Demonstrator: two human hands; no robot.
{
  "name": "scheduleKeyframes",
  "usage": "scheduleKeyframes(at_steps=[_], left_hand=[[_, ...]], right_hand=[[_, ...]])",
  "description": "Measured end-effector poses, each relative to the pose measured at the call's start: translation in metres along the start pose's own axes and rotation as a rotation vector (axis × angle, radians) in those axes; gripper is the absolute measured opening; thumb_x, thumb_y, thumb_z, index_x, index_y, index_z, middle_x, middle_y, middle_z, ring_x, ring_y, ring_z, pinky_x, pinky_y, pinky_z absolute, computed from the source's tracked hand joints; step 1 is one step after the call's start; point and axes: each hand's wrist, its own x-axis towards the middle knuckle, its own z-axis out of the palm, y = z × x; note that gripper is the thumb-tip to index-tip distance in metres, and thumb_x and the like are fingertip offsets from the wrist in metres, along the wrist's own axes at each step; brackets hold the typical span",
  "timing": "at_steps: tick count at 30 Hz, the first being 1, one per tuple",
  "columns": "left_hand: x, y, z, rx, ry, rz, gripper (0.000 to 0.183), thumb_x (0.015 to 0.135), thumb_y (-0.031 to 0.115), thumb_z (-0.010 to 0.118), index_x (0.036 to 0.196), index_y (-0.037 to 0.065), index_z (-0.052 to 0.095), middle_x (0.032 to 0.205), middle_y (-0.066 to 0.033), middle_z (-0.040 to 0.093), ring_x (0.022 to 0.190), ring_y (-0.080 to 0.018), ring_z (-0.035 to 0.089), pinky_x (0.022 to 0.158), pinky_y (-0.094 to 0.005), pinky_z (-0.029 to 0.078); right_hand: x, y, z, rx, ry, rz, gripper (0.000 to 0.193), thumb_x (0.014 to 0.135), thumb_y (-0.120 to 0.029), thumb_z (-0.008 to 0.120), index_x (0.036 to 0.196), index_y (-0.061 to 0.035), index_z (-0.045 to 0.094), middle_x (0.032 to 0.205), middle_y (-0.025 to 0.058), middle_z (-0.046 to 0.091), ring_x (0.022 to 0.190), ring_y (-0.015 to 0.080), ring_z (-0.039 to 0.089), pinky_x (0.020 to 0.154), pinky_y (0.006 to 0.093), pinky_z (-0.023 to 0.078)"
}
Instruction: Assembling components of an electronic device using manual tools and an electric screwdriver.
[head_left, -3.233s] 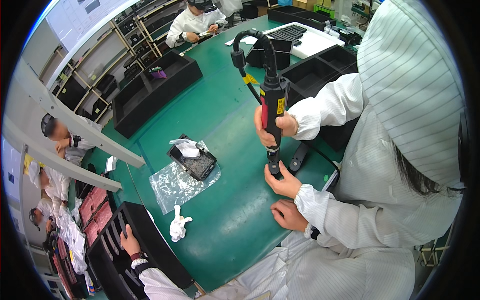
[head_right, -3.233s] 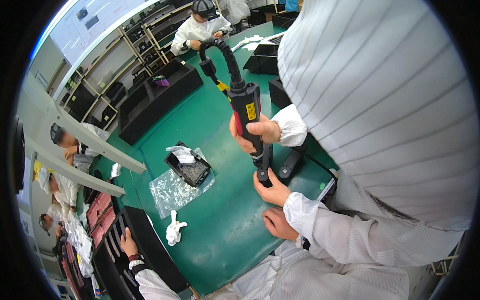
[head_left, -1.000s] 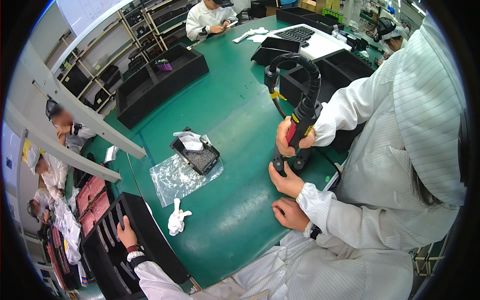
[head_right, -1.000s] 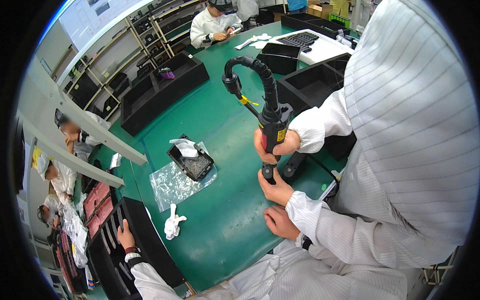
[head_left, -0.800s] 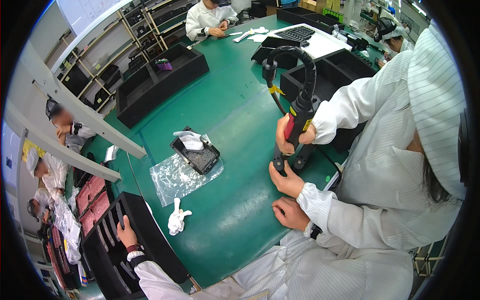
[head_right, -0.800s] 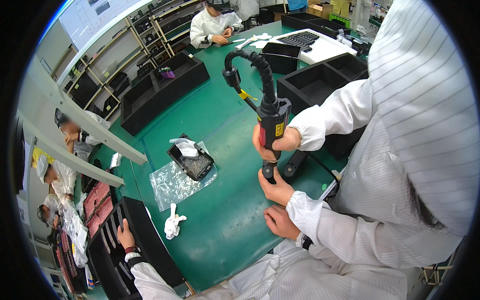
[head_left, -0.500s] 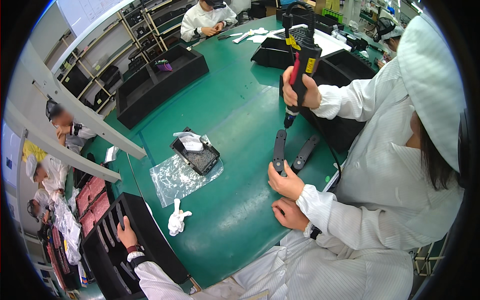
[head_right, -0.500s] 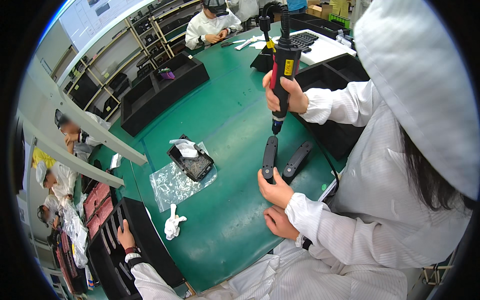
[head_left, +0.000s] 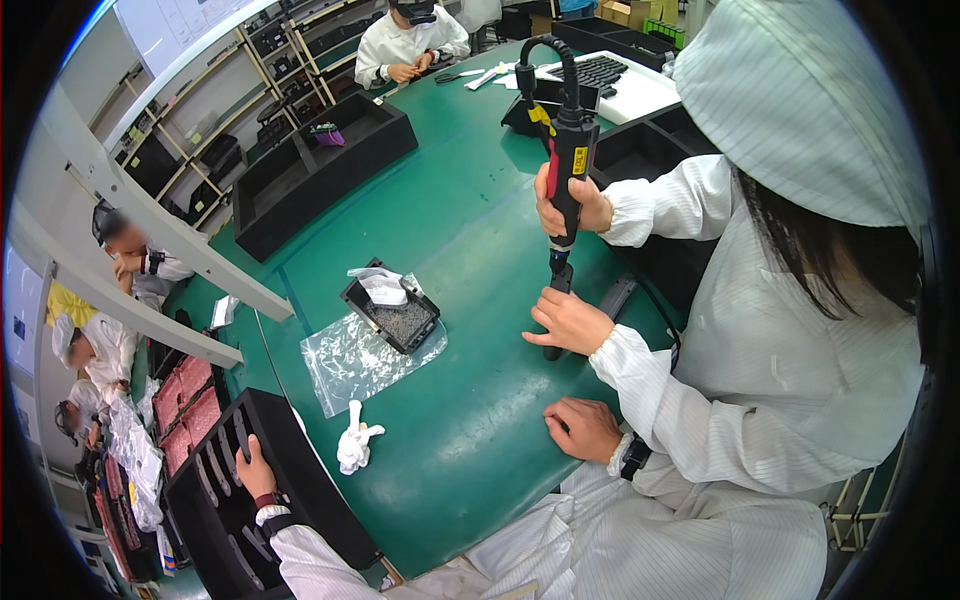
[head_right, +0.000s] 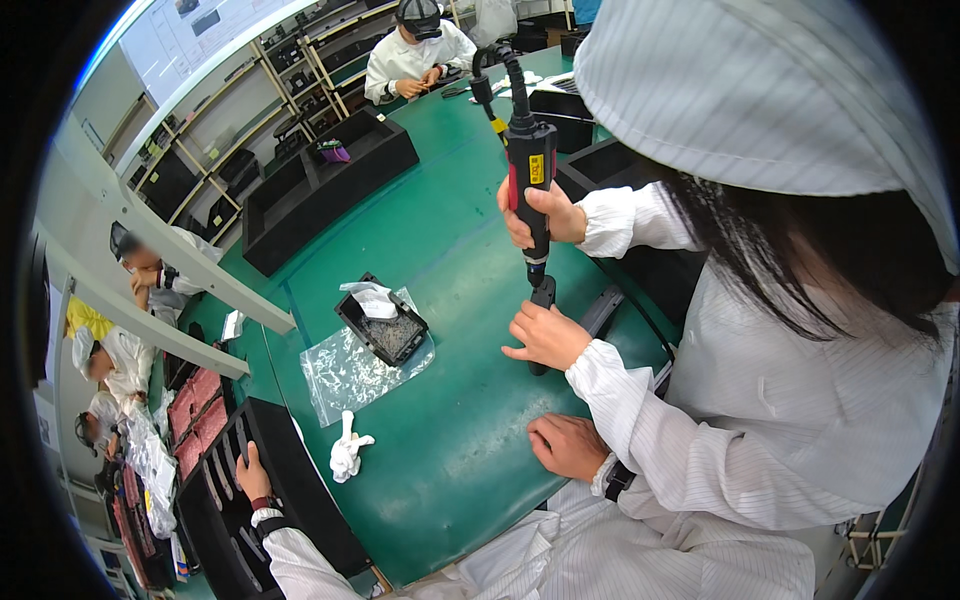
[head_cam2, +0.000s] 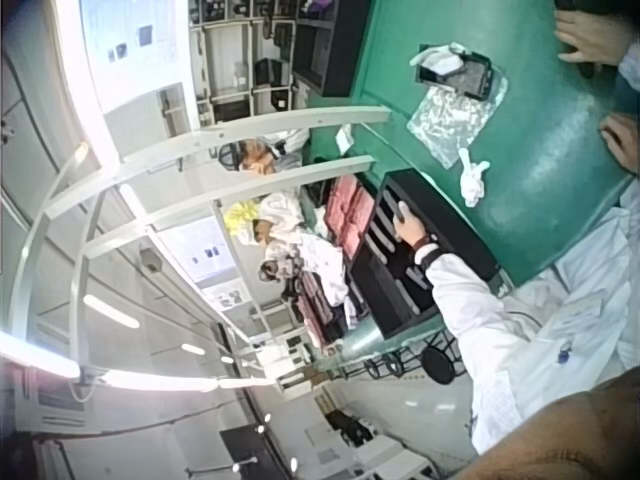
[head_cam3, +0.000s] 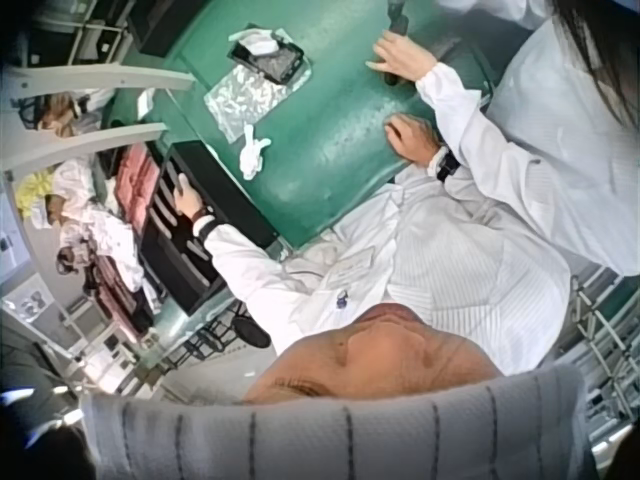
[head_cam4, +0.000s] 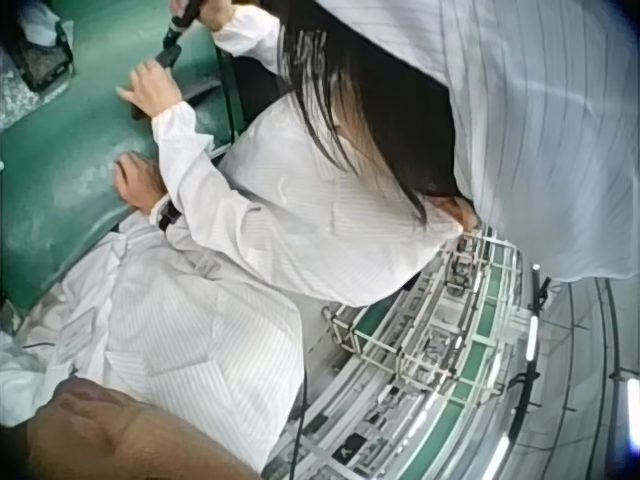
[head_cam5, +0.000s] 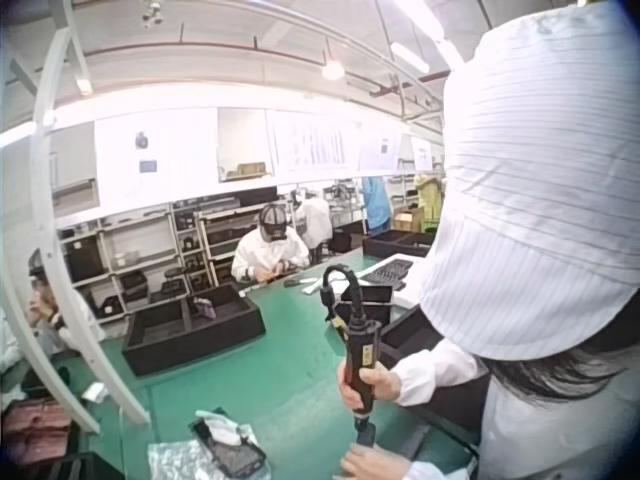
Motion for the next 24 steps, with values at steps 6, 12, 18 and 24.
scheduleKeyframes(at_steps=[6,12,18,24], left_hand=[[-0.003,0.006,0.004,-0.083,-0.034,0.003,0.048,0.095,0.04,0.063,0.104,-0.007,0.065,0.095,-0.0134,0.069,0.084,-0.0203,0.061,0.081,-0.0334,0.048],[-0.002,0.002,-0.001,-0.065,-0.008,0.006,0.05,0.095,0.041,0.063,0.105,-0.009,0.064,0.095,-0.0144,0.069,0.084,-0.0209,0.061,0.081,-0.0335,0.048],[-0.002,0.011,0.006,-0.027,-0.015,0.001,0.054,0.094,0.042,0.063,0.108,-0.01,0.063,0.098,-0.0169,0.068,0.087,-0.0229,0.062,0.083,-0.0345,0.048],[0.0,-0.002,-0.004,-0.027,0.028,0.019,0.052,0.095,0.042,0.063,0.107,-0.009,0.063,0.097,-0.0158,0.068,0.086,-0.0221,0.061,0.082,-0.0342,0.048]], right_hand=[[0.0,0.001,0.0,0.01,0.019,-0.02,0.006,0.084,-0.008,0.066,0.087,-0.0051,0.062,0.077,0.008,0.066,0.067,0.0279,0.065,0.062,0.0366,0.052],[0.001,0.001,0.004,0.017,0.022,-0.028,0.006,0.084,-0.008,0.066,0.087,-0.0049,0.061,0.077,0.0084,0.065,0.067,0.0281,0.065,0.062,0.0365,0.052],[0.0,0.001,0.0,-0.002,0.025,-0.017,0.006,0.084,-0.008,0.065,0.087,-0.0049,0.061,0.078,0.0083,0.066,0.068,0.028,0.065,0.062,0.0366,0.052],[0.002,0.0,0.004,0.009,0.008,-0.027,0.006,0.084,-0.009,0.065,0.087,-0.0053,0.062,0.078,0.0078,0.066,0.068,0.0277,0.065,0.063,0.0366,0.052]])
